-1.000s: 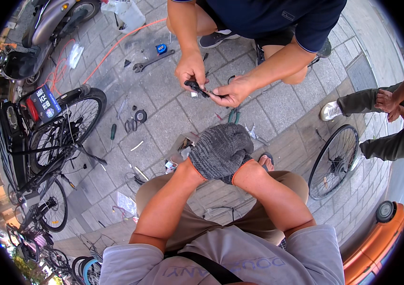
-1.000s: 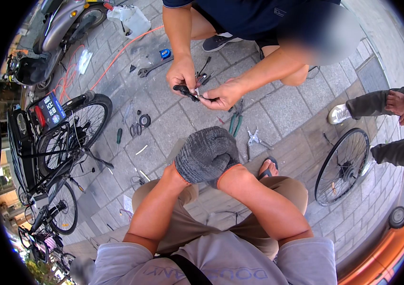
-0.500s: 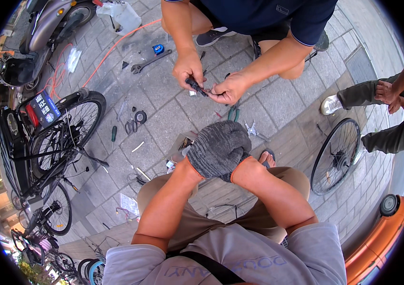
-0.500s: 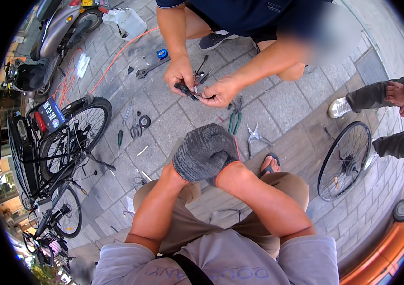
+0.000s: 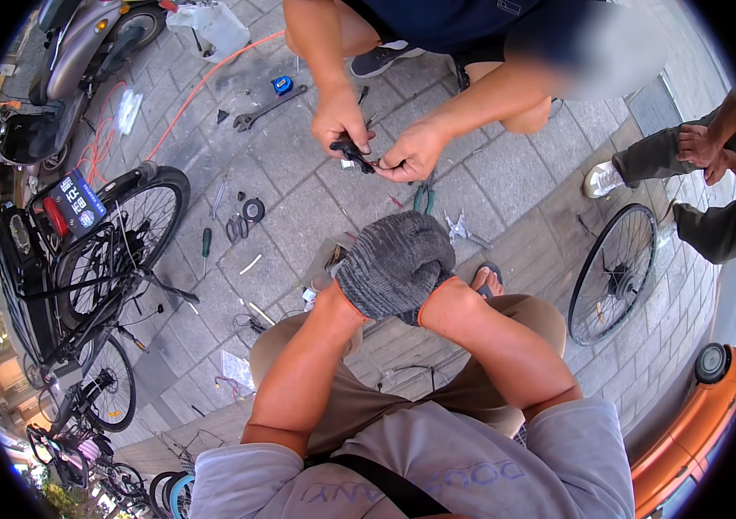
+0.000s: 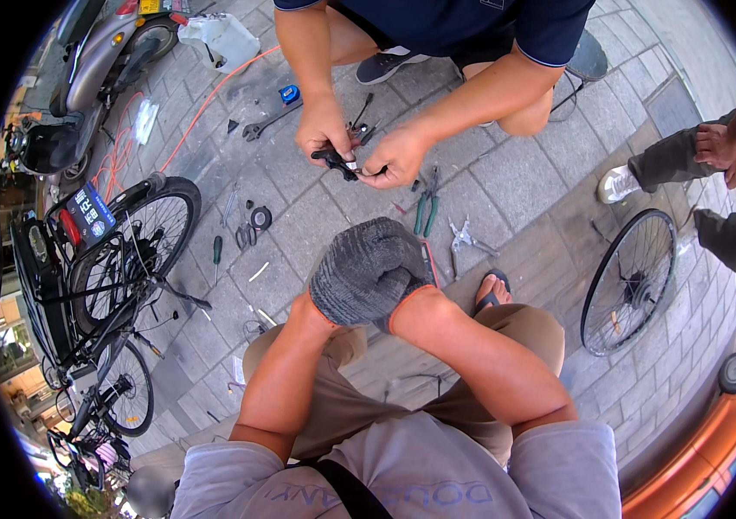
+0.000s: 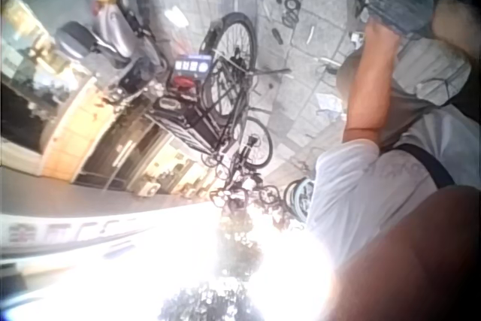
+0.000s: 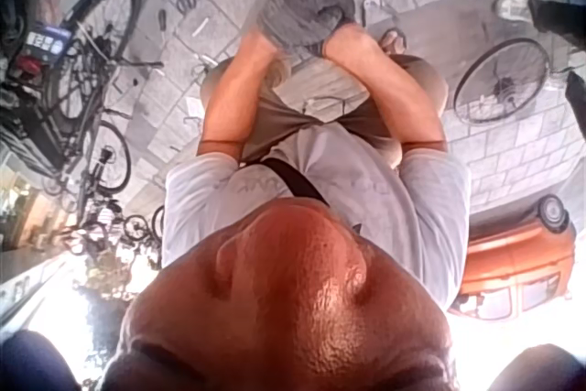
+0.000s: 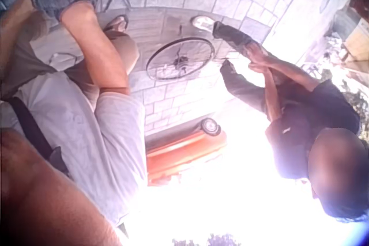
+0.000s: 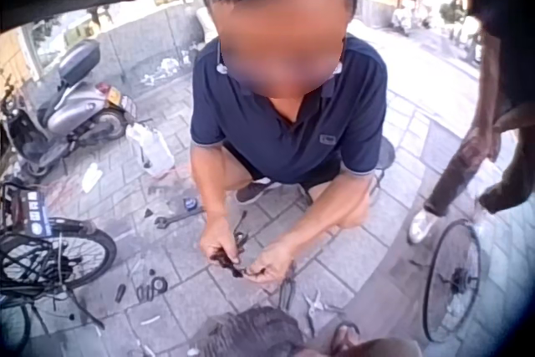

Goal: The person sits on the sidewalk and works on the electrical wiring of a bicycle, using pliers to strip wire insulation and a multimeter to test connections. They manipulate small wires and connectors while a coworker assists with holding parts.

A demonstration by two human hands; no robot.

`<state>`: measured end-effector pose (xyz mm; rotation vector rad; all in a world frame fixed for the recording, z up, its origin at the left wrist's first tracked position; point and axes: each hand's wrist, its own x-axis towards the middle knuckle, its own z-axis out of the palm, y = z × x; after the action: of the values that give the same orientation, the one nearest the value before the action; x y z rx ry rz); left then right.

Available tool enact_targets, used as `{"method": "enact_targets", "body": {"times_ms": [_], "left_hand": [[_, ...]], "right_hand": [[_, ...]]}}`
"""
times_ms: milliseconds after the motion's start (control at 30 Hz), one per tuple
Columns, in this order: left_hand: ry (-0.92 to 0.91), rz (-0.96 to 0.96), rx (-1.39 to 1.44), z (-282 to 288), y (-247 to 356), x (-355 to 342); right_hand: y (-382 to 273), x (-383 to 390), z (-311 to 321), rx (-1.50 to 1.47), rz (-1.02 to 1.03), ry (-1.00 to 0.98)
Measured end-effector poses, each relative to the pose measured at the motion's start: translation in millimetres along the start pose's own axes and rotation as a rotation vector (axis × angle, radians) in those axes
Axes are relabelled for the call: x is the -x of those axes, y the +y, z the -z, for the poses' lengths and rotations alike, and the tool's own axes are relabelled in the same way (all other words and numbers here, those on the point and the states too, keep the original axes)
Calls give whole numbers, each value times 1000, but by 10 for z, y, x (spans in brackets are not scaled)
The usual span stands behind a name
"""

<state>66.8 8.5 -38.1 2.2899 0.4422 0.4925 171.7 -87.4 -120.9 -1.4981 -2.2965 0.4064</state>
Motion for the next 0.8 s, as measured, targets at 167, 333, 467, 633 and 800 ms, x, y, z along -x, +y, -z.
{"method": "enact_targets", "body": {"times_ms": [167,333,467,633,800], "left_hand": [[-2,-6,-3,7,8,8],[-15,-20,4,34,21,-3],[-4,-34,1,37,18,-3],[-41,-24,-23,63,45,-18],[-33,-14,0,26,12,-21]], "right_hand": [[5,-20,12,2,2,0],[0,-22,11,5,2,-5],[-8,-1,-4,5,2,-11],[-22,8,-16,-2,2,-16],[-18,9,-11,-2,7,-18]]}}
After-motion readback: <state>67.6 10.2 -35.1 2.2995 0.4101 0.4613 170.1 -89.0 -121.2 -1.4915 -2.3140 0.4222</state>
